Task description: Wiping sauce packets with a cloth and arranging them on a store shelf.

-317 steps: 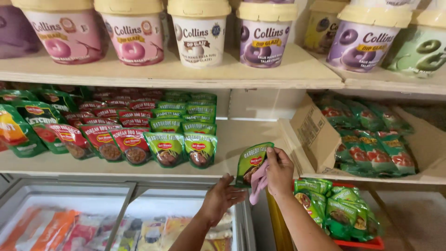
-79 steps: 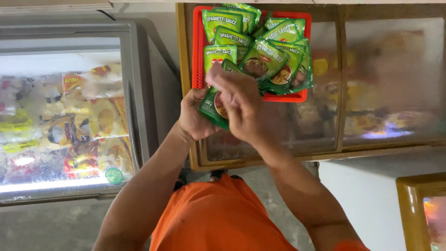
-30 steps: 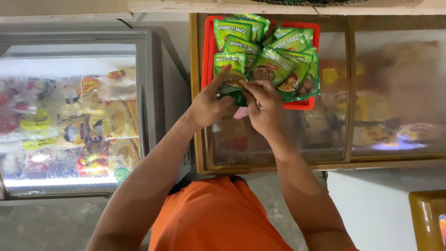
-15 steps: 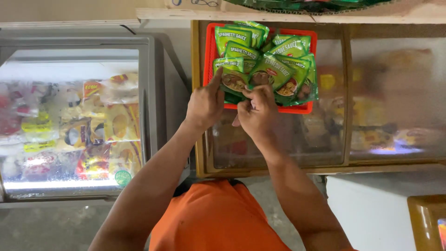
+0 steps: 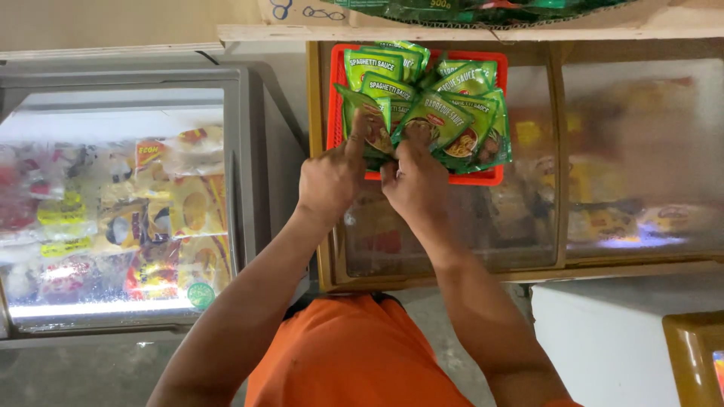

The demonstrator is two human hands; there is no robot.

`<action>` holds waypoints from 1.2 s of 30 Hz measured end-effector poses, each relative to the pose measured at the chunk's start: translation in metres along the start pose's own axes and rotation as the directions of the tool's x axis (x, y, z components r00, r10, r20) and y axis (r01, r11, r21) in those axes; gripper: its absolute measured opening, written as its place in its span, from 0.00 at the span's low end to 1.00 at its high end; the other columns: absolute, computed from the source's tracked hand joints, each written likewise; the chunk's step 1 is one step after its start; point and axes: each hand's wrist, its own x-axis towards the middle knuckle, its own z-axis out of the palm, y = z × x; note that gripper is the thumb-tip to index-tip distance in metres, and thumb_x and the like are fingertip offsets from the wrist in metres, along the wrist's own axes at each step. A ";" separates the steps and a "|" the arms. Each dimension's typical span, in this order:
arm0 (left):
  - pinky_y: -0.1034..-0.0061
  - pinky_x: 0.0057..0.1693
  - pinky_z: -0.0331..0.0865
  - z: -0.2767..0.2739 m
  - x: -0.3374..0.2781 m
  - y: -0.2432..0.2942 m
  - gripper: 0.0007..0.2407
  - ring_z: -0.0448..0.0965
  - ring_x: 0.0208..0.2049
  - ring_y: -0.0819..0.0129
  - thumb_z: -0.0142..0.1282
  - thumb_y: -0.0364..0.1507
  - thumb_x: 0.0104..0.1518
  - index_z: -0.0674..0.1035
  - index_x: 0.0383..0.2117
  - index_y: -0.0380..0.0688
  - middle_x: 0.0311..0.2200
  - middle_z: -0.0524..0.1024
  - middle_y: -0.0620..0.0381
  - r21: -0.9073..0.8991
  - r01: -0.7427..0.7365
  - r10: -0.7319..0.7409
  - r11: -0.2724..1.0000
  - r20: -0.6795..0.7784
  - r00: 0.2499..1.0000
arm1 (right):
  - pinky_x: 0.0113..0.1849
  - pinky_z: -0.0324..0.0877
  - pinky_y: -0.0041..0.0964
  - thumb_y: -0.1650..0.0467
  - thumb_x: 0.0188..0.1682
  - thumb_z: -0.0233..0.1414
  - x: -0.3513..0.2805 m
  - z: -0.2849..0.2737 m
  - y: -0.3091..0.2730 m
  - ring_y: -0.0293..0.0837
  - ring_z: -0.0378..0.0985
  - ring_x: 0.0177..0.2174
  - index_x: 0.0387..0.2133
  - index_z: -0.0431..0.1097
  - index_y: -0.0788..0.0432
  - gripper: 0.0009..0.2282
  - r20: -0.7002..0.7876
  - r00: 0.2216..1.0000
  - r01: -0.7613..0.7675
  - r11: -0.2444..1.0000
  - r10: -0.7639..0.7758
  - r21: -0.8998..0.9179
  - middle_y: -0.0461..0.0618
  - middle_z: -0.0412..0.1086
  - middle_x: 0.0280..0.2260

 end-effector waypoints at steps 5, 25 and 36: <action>0.61 0.31 0.73 -0.011 0.005 -0.026 0.34 0.79 0.22 0.56 0.56 0.23 0.53 0.59 0.71 0.43 0.27 0.80 0.50 -0.135 0.022 -0.035 0.991 -0.097 0.995 | 0.28 0.75 0.40 0.65 0.54 0.56 -0.009 -0.003 0.021 0.46 0.80 0.28 0.40 0.70 0.58 0.10 0.124 0.990 -0.114 0.869 0.061 0.481 0.50 0.75 0.32; 0.58 0.57 0.76 0.041 -0.036 0.009 0.18 0.78 0.54 0.53 0.37 0.30 0.69 0.67 0.61 0.33 0.57 0.72 0.41 -0.474 0.336 -0.147 -0.814 0.727 0.671 | 0.17 0.59 0.27 0.63 0.50 0.62 0.004 0.059 0.103 0.37 0.68 0.17 0.40 0.74 0.59 0.13 0.489 0.596 -0.457 -0.232 0.637 0.859 0.45 0.66 0.26; 0.63 0.56 0.76 0.066 -0.045 -0.001 0.11 0.80 0.49 0.61 0.45 0.28 0.70 0.76 0.53 0.38 0.49 0.78 0.50 -0.671 0.401 -0.226 -0.624 0.646 0.729 | 0.16 0.58 0.28 0.64 0.48 0.63 0.009 0.054 0.098 0.37 0.70 0.18 0.41 0.76 0.60 0.14 0.457 0.685 -0.452 -0.160 0.567 0.877 0.44 0.70 0.26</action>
